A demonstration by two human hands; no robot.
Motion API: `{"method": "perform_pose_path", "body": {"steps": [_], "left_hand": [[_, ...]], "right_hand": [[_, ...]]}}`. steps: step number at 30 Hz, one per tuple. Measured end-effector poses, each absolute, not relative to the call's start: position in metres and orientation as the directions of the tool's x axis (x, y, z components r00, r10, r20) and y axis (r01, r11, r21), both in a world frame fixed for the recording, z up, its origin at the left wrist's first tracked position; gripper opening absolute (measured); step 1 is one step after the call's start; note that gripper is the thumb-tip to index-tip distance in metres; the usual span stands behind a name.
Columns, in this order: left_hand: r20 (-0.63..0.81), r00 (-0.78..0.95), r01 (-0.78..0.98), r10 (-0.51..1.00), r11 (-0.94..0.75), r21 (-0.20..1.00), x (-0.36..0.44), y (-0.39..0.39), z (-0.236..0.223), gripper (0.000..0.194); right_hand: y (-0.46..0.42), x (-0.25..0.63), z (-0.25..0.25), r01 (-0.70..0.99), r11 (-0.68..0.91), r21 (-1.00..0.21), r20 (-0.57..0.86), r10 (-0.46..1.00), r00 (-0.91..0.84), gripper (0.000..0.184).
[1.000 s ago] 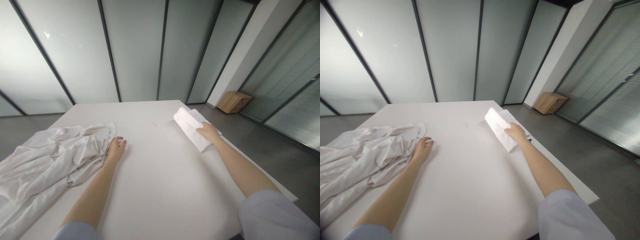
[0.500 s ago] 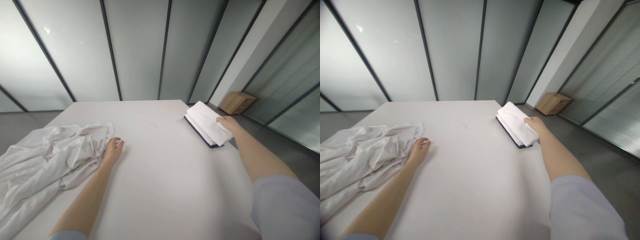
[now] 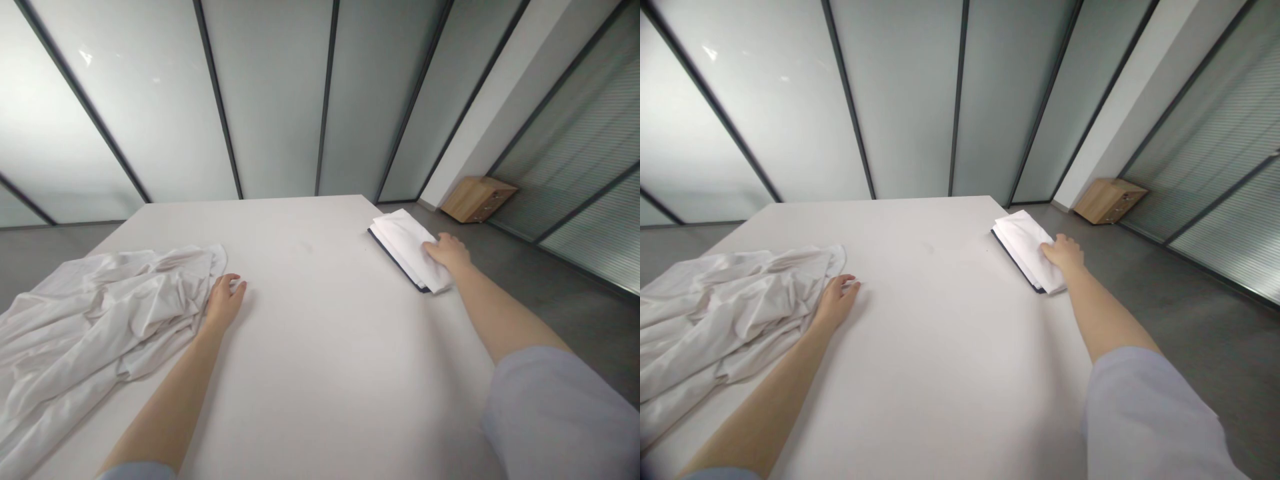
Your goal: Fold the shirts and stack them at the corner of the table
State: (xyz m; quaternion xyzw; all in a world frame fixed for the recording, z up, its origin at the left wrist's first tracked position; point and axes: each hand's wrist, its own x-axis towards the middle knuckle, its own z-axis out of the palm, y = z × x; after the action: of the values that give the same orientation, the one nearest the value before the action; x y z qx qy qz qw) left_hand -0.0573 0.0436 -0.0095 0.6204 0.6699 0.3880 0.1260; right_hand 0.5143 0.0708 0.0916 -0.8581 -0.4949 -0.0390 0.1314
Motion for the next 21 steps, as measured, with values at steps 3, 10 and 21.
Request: {"method": "perform_pose_path", "body": {"steps": [3, 10, 21], "left_hand": [[0.302, -0.191, 0.732, 0.934, -0.069, 0.678, -0.057, 0.044, -0.01, 0.034], [0.262, -0.16, 0.75, 0.952, -0.055, 0.659, -0.053, 0.044, -0.008, 0.026], [0.246, -0.044, 0.88, 0.968, -0.079, 0.469, -0.044, 0.035, 0.003, 0.023]], "right_hand": [[0.069, 0.483, 0.104, 0.888, -0.369, -0.274, 0.388, 0.803, 0.453, 0.058], [0.061, 0.377, 0.078, 0.905, 0.073, -0.419, 0.468, 0.872, 0.146, 0.043], [0.047, 0.284, -0.002, 0.886, 0.33, -0.325, 0.178, 0.942, -0.286, 0.033]]}}
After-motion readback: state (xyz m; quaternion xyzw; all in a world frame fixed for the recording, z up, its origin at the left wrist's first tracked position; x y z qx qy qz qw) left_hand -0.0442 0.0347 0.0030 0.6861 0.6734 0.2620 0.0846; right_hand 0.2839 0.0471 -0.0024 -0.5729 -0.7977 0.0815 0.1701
